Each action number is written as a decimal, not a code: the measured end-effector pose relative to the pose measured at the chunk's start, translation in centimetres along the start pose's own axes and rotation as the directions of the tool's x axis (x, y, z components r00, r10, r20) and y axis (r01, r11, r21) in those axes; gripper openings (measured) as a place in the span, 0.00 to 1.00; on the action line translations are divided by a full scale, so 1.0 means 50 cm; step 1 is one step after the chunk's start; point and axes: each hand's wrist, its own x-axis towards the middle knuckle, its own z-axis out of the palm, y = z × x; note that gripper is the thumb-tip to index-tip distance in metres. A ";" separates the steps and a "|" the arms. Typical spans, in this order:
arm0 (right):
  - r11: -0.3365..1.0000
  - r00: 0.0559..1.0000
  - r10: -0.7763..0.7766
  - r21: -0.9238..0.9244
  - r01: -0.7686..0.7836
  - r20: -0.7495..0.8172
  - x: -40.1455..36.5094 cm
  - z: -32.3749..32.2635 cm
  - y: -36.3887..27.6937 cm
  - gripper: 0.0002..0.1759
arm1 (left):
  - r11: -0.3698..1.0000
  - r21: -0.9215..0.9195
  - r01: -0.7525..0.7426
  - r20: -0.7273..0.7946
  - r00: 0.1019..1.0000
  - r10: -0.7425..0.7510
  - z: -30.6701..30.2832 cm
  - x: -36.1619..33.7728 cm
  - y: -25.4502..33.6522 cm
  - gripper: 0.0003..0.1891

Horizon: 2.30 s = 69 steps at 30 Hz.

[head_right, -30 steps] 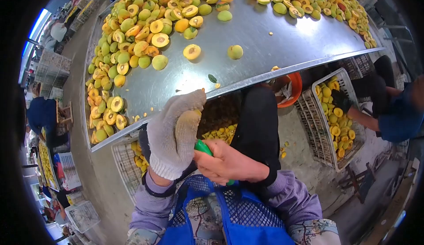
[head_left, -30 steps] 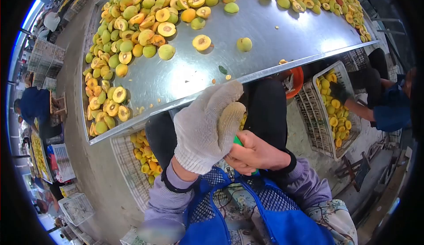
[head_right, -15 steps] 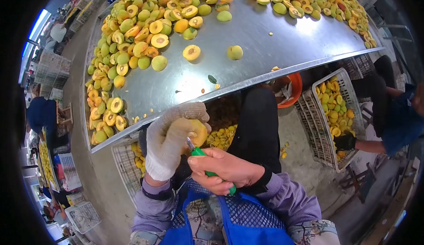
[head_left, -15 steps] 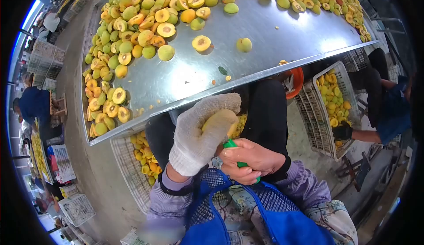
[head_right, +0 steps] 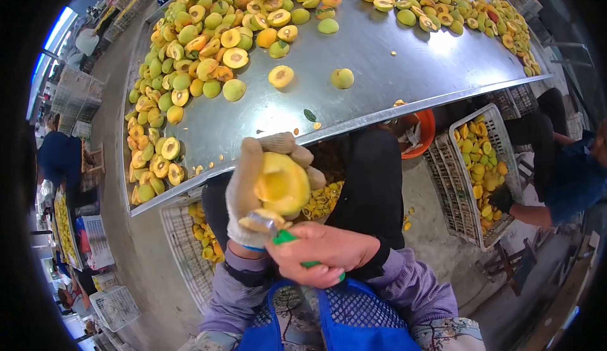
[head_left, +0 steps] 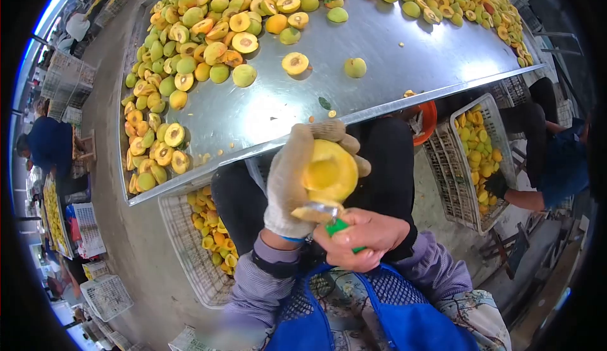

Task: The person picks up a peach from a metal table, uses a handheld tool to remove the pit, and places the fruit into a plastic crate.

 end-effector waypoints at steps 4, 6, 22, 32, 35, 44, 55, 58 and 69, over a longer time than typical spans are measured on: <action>0.988 0.994 0.052 -0.141 -0.065 -0.096 0.001 0.004 -0.008 0.10 | 0.892 0.426 -0.151 -0.180 0.952 0.247 -0.010 -0.004 0.017 0.24; 0.982 0.995 0.018 -0.187 -0.037 -0.098 -0.003 -0.012 -0.003 0.11 | 0.732 0.635 -0.247 -0.219 0.851 0.477 -0.054 -0.036 0.052 0.23; 0.354 0.776 -0.369 -0.849 -0.392 -0.512 0.019 -0.108 -0.002 0.18 | -0.582 0.813 -0.013 0.273 0.891 0.361 -0.135 0.062 0.164 0.17; 0.415 0.737 -0.350 -0.801 -0.432 -0.579 -0.005 -0.148 0.004 0.19 | -0.706 0.630 -0.322 0.332 0.934 -0.129 -0.138 0.459 -0.035 0.22; 0.434 0.726 -0.319 -0.775 -0.460 -0.610 -0.007 -0.164 -0.001 0.19 | -0.804 0.499 -0.324 0.326 0.929 -0.172 -0.192 0.493 -0.072 0.24; 0.482 0.706 -0.367 -0.773 -0.412 -0.605 -0.015 -0.163 -0.007 0.18 | 0.456 0.859 0.231 -0.170 0.970 -0.172 -0.145 0.359 0.050 0.27; 0.410 0.597 -0.605 -0.849 -0.332 -0.526 -0.033 -0.085 -0.032 0.14 | 0.601 0.791 0.111 -0.196 0.978 0.077 -0.050 0.114 0.051 0.15; 0.321 0.621 -0.626 -0.882 -0.345 -0.471 -0.033 -0.081 -0.024 0.15 | 0.762 0.646 0.041 -0.206 0.971 0.123 -0.012 0.080 0.042 0.15; 0.314 0.644 -0.603 -0.882 -0.351 -0.471 -0.030 -0.040 -0.020 0.16 | 0.787 0.615 0.037 -0.134 0.989 0.058 -0.070 0.038 0.038 0.32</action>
